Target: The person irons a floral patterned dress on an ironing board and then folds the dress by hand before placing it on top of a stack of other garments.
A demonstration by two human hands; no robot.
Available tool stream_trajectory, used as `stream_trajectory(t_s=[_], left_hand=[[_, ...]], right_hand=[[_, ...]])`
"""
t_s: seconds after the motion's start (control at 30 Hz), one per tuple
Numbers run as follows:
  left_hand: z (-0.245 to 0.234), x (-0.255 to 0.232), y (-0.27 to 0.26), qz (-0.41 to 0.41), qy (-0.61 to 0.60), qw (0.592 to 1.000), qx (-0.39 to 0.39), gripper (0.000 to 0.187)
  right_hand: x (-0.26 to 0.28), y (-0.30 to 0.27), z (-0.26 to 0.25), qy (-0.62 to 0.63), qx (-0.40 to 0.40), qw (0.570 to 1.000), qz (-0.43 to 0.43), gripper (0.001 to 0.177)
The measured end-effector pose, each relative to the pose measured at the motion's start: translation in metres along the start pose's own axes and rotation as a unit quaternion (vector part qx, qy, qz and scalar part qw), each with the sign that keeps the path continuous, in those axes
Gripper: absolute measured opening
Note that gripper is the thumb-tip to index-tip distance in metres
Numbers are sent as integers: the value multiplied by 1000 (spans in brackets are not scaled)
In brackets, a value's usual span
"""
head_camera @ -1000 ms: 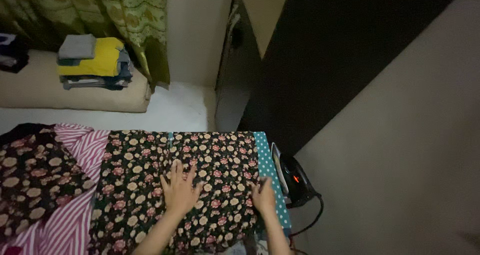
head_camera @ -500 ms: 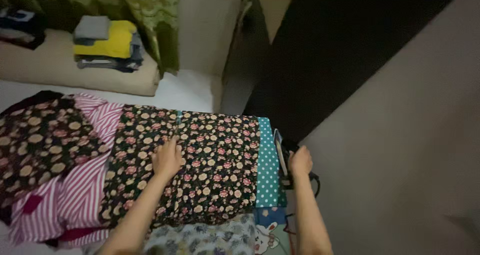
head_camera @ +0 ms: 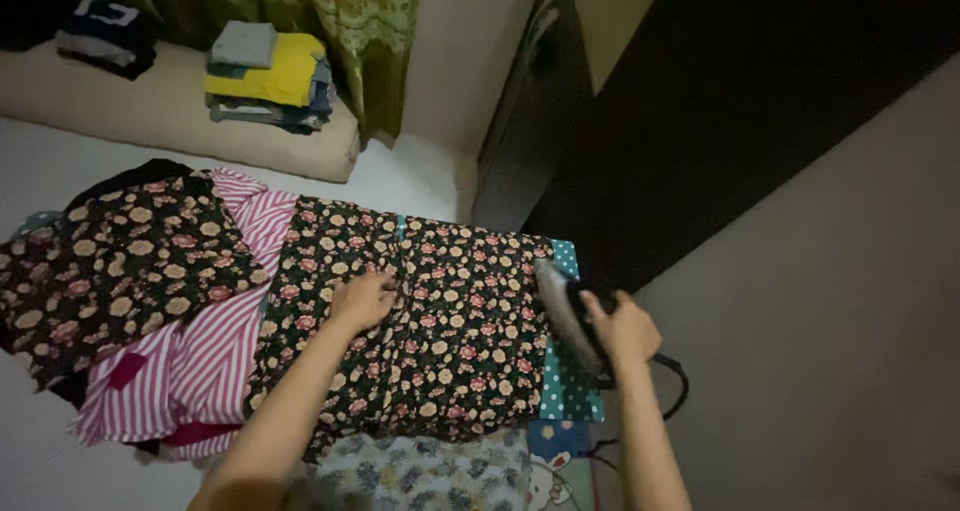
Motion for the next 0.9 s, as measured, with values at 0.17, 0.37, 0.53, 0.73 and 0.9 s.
stream_trajectory(t_s=[0.17,0.37,0.53,0.73,0.9], left_hand=[[-9,-15,-11,-31,24,997,68,41],[-17,-13,-14,93,42,994,-28,31],[-14,0,-6,93,-108,989,-30,34],[-48,10,-5,42,103,993,46,42],[-58,22,-4,48,187,981,23,40]], right_hand=[[85,-59,27,52,116,980,-152,69],[134,-76,56,-8,113,972,-207,55],[146,-42,63,-28,76,985,-155,58],[152,-51,60,-52,109,967,-223,58],[173,-106,56,-44,107,905,-410,56]])
Point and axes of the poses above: each hand's wrist, its own y-axis towards the middle knuckle, its own z-axis out of the palm, x = y × z, the point moved 6 cm from there along y, towards the middle knuckle, and after that the axes turned 11 degrees about x, right-handed, at the moved point
